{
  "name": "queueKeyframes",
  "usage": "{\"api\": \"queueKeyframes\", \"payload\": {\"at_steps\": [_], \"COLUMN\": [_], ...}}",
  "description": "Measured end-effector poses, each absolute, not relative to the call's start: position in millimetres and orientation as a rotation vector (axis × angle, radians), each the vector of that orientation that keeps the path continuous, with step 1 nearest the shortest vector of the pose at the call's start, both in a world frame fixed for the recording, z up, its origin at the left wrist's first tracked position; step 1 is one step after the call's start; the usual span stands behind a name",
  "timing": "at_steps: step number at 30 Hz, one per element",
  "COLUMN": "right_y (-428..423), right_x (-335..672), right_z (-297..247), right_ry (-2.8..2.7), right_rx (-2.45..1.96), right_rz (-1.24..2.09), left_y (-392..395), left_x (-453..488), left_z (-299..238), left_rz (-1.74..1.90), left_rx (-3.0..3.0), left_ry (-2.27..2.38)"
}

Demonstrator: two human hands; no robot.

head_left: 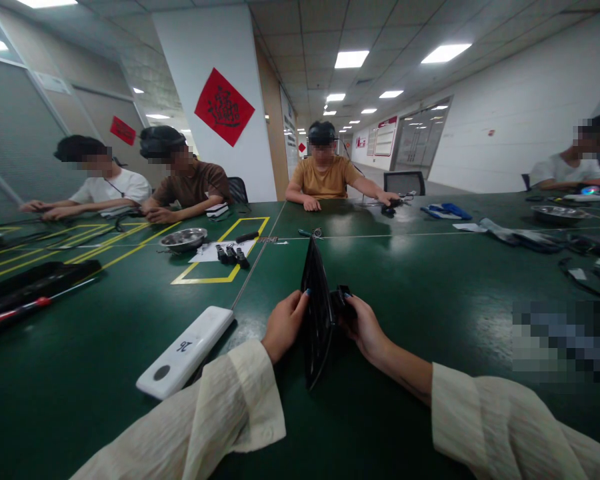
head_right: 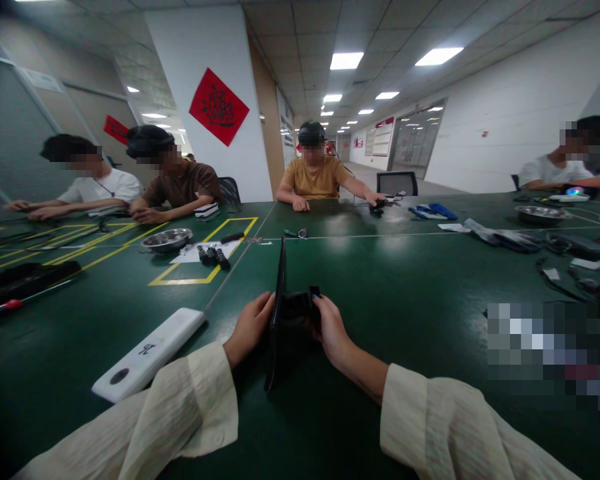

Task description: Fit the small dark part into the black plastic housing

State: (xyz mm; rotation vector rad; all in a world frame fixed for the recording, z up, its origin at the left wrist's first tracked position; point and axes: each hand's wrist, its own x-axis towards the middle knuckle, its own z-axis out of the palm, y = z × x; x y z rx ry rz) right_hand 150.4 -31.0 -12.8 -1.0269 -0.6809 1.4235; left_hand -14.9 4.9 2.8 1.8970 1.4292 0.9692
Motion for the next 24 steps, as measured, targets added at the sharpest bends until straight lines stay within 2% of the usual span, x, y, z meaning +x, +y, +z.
{"api": "queueKeyframes", "payload": {"at_steps": [12, 24], "right_y": [-29.9, -25.5], "right_x": [150.7, 152.2], "right_z": [-16.3, -25.0], "right_ry": [-0.715, -0.731], "right_rx": [-1.017, -0.976], "right_rz": [1.405, 1.407], "left_y": [3.4, 2.9], "left_x": [-15.0, -12.9], "left_z": [5.1, 7.0], "left_rz": [0.918, 0.85], "left_rx": [2.061, 1.972], "left_ry": [1.448, 1.449]}}
